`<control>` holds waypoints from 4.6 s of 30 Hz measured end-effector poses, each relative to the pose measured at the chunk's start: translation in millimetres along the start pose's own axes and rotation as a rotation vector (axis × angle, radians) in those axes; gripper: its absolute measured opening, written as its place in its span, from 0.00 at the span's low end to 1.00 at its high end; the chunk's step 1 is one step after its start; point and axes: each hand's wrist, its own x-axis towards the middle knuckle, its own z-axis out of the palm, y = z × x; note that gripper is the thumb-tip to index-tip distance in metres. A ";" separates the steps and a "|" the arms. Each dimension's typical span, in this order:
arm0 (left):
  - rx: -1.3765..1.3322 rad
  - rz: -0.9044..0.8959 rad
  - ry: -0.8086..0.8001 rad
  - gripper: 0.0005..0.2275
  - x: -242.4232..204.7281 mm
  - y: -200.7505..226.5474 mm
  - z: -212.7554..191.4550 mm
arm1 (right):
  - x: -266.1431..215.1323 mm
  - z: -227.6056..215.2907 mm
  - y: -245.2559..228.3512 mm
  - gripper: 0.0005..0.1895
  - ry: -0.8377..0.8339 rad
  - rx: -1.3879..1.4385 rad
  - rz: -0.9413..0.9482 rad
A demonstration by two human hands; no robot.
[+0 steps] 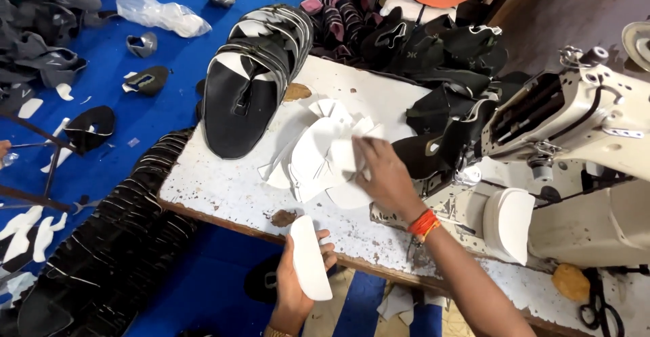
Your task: The person picks up white insole pieces and black slipper uppers from a table, aligns them, and places them under a sewing machine. The person repeatedly stacks and restacks the white insoles while handling the black uppers, preparing them for stitching.
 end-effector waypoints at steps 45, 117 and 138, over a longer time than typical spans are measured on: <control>-0.200 0.059 -0.017 0.30 -2.3 18.9 31.6 | -35.6 -24.7 -85.7 0.29 -0.003 0.232 0.026; -0.005 0.128 -0.139 0.27 13.2 11.2 25.2 | -35.4 -42.7 -36.7 0.18 -0.152 0.228 0.030; -0.048 0.105 -0.165 0.27 22.1 4.1 2.9 | -41.6 47.0 -12.2 0.20 0.137 0.091 0.107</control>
